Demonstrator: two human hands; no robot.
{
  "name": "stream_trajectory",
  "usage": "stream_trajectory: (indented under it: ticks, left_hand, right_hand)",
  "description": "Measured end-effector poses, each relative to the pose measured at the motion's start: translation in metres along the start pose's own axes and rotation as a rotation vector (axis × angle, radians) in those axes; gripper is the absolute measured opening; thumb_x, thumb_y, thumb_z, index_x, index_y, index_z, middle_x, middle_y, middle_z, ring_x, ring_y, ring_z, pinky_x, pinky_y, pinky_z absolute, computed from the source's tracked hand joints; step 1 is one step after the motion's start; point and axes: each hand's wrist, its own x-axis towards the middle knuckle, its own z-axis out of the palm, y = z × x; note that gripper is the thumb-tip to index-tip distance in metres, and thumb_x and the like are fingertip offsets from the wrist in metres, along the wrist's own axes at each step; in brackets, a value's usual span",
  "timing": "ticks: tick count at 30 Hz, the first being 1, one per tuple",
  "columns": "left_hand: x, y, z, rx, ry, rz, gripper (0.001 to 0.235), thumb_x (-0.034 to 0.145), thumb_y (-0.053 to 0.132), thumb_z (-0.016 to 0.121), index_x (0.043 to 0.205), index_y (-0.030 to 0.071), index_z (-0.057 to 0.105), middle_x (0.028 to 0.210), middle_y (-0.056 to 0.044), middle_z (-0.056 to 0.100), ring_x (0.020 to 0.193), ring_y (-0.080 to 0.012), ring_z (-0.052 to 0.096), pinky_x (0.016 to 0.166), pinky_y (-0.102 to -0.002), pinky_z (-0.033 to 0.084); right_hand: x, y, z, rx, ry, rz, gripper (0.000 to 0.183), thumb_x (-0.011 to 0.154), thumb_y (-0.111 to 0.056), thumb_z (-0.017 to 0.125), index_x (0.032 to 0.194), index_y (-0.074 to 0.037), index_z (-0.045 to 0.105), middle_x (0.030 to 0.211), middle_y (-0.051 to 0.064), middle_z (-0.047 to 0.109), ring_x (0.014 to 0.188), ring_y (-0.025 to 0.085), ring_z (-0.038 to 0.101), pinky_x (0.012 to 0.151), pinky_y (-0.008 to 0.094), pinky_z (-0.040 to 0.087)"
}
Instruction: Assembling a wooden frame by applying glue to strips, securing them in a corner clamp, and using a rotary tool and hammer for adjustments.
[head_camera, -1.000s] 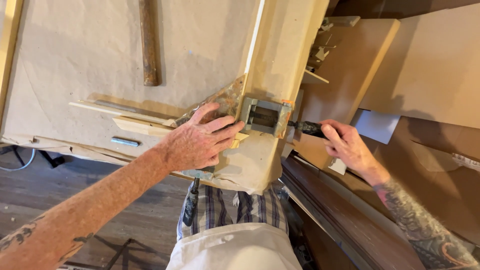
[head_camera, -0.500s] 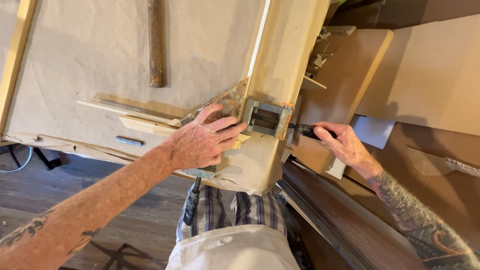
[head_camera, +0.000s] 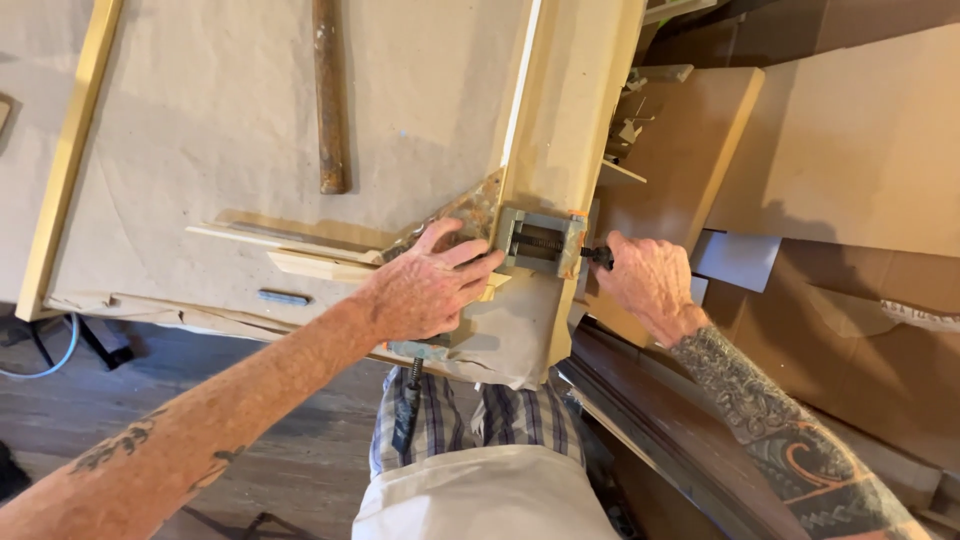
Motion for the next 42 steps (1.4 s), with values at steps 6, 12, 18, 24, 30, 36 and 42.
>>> stream_trajectory:
  ticks: [6,12,18,24,30,36,42]
  left_hand:
    - [0.003,0.001,-0.002,-0.018,-0.063,0.014,0.037,0.071,0.023,0.066,0.104,0.007,0.07,0.136,-0.011,0.057,0.127,-0.026,0.047,0.109,-0.058,0.036]
    - [0.002,-0.014,0.003,-0.05,-0.061,0.064,0.034,0.077,0.023,0.061,0.105,0.007,0.07,0.131,-0.012,0.059,0.126,-0.0272,0.047,0.112,-0.06,0.031]
    - [0.006,-0.026,-0.002,-0.014,-0.188,0.172,0.035,0.077,0.033,0.065,0.104,0.012,0.072,0.129,-0.007,0.058,0.122,-0.024,0.046,0.115,-0.061,0.028]
    - [0.02,-0.037,-0.006,0.007,-0.227,0.259,0.035,0.072,0.043,0.069,0.092,0.015,0.076,0.12,-0.002,0.06,0.114,-0.0205,0.05,0.118,-0.062,0.026]
    - [0.043,-0.048,-0.012,0.171,-0.434,0.442,0.044,0.089,0.059,0.057,0.091,0.022,0.08,0.109,0.005,0.064,0.108,-0.0176,0.052,0.115,-0.057,0.032]
    - [0.051,-0.056,-0.021,0.22,-0.455,0.529,0.054,0.088,0.073,0.057,0.087,0.024,0.081,0.114,0.007,0.064,0.112,-0.0192,0.055,0.112,-0.059,0.035]
    - [0.044,-0.058,-0.011,0.214,-0.519,0.521,0.05,0.094,0.063,0.05,0.113,0.024,0.074,0.145,0.0,0.058,0.132,-0.0227,0.05,0.115,-0.063,0.032]
  right_hand:
    - [0.011,0.029,0.041,0.04,-0.183,0.134,0.025,0.078,-0.036,0.064,0.064,-0.015,0.067,0.055,0.009,0.067,0.065,0.035,0.075,0.059,0.044,0.057]
    - [0.006,0.011,0.024,0.025,-0.176,0.248,0.029,0.084,-0.04,0.063,0.075,-0.014,0.07,0.067,0.015,0.071,0.076,0.04,0.076,0.065,0.047,0.058]
    - [-0.022,-0.039,-0.009,-0.058,0.268,0.137,0.052,0.071,-0.017,0.088,0.115,-0.013,0.06,0.1,0.008,0.063,0.104,0.03,0.069,0.1,0.044,0.051]
    - [-0.109,-0.16,-0.024,0.448,0.63,0.442,0.034,0.092,0.002,0.077,0.112,-0.002,0.05,0.099,0.013,0.044,0.099,0.039,0.055,0.094,0.044,0.047]
    - [-0.155,-0.285,0.109,1.75,-0.256,0.667,0.046,0.1,-0.038,0.043,0.126,-0.007,0.065,0.12,0.013,0.07,0.108,0.024,0.07,0.098,0.038,0.06]
    - [-0.124,-0.333,0.114,2.578,-0.185,0.551,0.055,0.106,-0.051,0.04,0.088,-0.002,0.056,0.047,0.001,0.036,0.036,0.01,0.026,0.039,0.026,0.019]
    - [-0.113,-0.347,0.089,2.093,0.033,0.809,0.05,0.107,-0.04,0.046,0.071,-0.004,0.051,0.048,0.002,0.028,0.037,0.01,0.019,0.036,0.027,0.016]
